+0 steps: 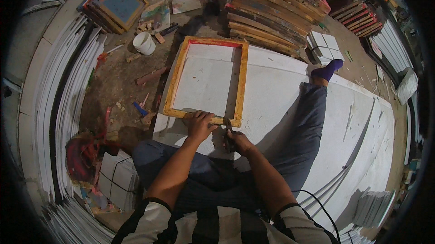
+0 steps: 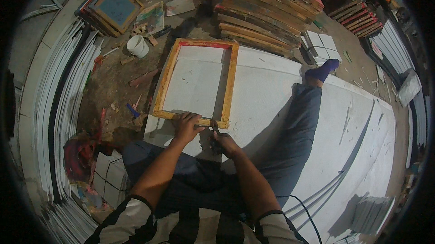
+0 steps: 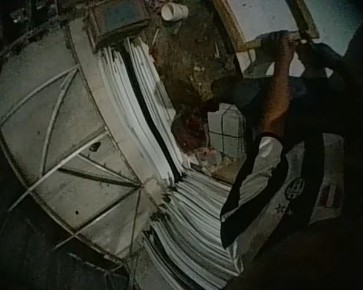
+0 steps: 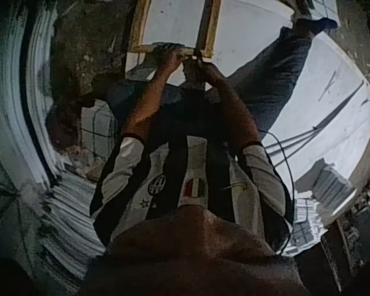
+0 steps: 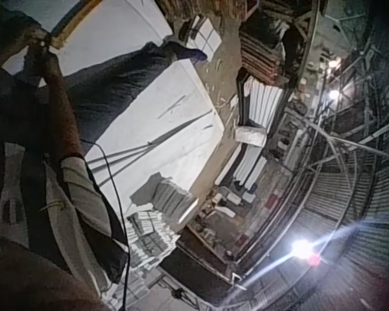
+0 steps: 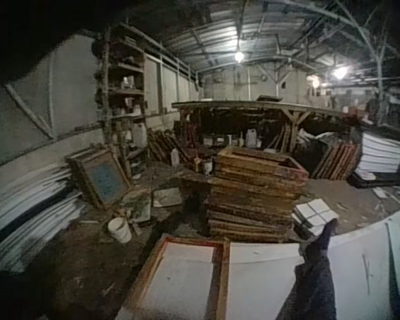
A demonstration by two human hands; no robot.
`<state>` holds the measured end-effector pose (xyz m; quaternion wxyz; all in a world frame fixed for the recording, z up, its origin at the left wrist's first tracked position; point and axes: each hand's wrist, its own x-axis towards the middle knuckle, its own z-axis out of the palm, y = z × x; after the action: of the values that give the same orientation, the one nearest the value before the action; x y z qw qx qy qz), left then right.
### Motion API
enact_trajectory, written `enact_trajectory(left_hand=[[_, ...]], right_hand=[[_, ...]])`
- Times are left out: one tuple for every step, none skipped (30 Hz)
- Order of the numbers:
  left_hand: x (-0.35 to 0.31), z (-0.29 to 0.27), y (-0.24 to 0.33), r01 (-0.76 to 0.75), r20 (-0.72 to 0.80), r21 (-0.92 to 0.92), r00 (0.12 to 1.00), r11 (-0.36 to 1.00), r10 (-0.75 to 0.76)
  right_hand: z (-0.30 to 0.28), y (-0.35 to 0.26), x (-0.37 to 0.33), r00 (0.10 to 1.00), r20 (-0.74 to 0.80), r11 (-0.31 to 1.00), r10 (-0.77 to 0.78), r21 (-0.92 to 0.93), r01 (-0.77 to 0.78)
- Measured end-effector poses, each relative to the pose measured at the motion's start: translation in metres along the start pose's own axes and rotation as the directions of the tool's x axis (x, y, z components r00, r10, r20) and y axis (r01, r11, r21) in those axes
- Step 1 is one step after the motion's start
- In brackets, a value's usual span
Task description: The person sits on the floor and uses pliers to trim and scrape excess material from the edges of a rectangular wooden frame. The person repeatedly adjusts their grip and works along the frame's perimeter.
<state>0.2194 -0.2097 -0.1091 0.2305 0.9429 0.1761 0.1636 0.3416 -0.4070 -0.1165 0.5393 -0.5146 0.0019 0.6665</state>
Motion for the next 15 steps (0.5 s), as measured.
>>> enact_trajectory(left_hand=[[0.0, 0.002, 0.0, -0.001, -0.004, -0.008, 1.0, 1.0, 0.001], [0.0, 0.002, -0.001, -0.004, -0.012, -0.004, 1.0, 1.0, 0.004], [0.0, 0.002, -0.002, -0.007, -0.02, -0.001, 1.0, 1.0, 0.007], [0.0, 0.002, -0.002, -0.011, -0.028, 0.002, 1.0, 1.0, 0.011], [0.001, 0.002, -0.001, -0.016, -0.029, 0.007, 0.999, 1.0, 0.017], [0.003, 0.003, 0.0, -0.023, -0.031, 0.012, 0.999, 1.0, 0.023], [0.004, 0.004, 0.001, -0.029, -0.032, 0.017, 0.999, 0.999, 0.029], [0.002, 0.005, -0.002, -0.026, -0.041, 0.014, 0.999, 1.0, 0.027], [0.001, 0.007, -0.006, -0.024, -0.05, 0.011, 0.998, 1.0, 0.024], [-0.001, 0.009, -0.009, -0.021, -0.059, 0.008, 0.998, 1.0, 0.022], [0.001, 0.008, -0.007, -0.019, -0.06, 0.015, 0.998, 1.0, 0.02], [0.002, 0.007, -0.004, -0.017, -0.061, 0.021, 0.998, 1.0, 0.018], [0.003, 0.006, -0.002, -0.015, -0.062, 0.028, 0.998, 1.0, 0.016], [0.004, 0.004, 0.0, -0.009, -0.059, 0.039, 0.998, 0.999, 0.011], [0.005, 0.003, 0.001, -0.004, -0.056, 0.05, 0.998, 0.999, 0.007]], right_hand=[[-0.002, 0.003, 0.001, 1.0, -0.011, 1.0, -0.021, -0.016, 0.021], [0.007, -0.003, -0.006, 0.999, -0.018, 0.999, -0.04, -0.034, 0.04], [0.013, -0.006, -0.01, 0.998, -0.024, 0.997, -0.06, -0.052, 0.058], [0.011, -0.001, -0.004, 0.996, -0.008, 0.994, -0.086, -0.069, 0.086], [0.011, 0.004, -0.001, 0.993, 0.005, 0.99, -0.116, -0.084, 0.116], [0.009, 0.007, 0.002, 0.989, 0.018, 0.984, -0.145, -0.098, 0.146], [0.007, 0.01, 0.004, 0.989, -0.035, 0.985, -0.146, -0.102, 0.142], [0.014, 0.007, 0.0, 0.986, -0.082, 0.985, -0.143, -0.107, 0.134], [0.02, 0.005, -0.002, 0.982, -0.128, 0.986, -0.14, -0.112, 0.126], [0.024, 0.006, -0.001, 0.977, -0.139, 0.984, -0.16, -0.107, 0.146], [0.025, 0.007, -0.001, 0.971, -0.156, 0.98, -0.183, -0.101, 0.169], [0.025, 0.007, -0.001, 0.963, -0.172, 0.977, -0.206, -0.096, 0.191], [0.024, 0.005, -0.001, 0.968, -0.18, 0.983, -0.175, -0.081, 0.163], [0.025, 0.002, -0.001, 0.972, -0.185, 0.989, -0.143, -0.065, 0.133], [0.026, -0.002, -0.001, 0.976, -0.19, 0.994, -0.11, -0.049, 0.102]])
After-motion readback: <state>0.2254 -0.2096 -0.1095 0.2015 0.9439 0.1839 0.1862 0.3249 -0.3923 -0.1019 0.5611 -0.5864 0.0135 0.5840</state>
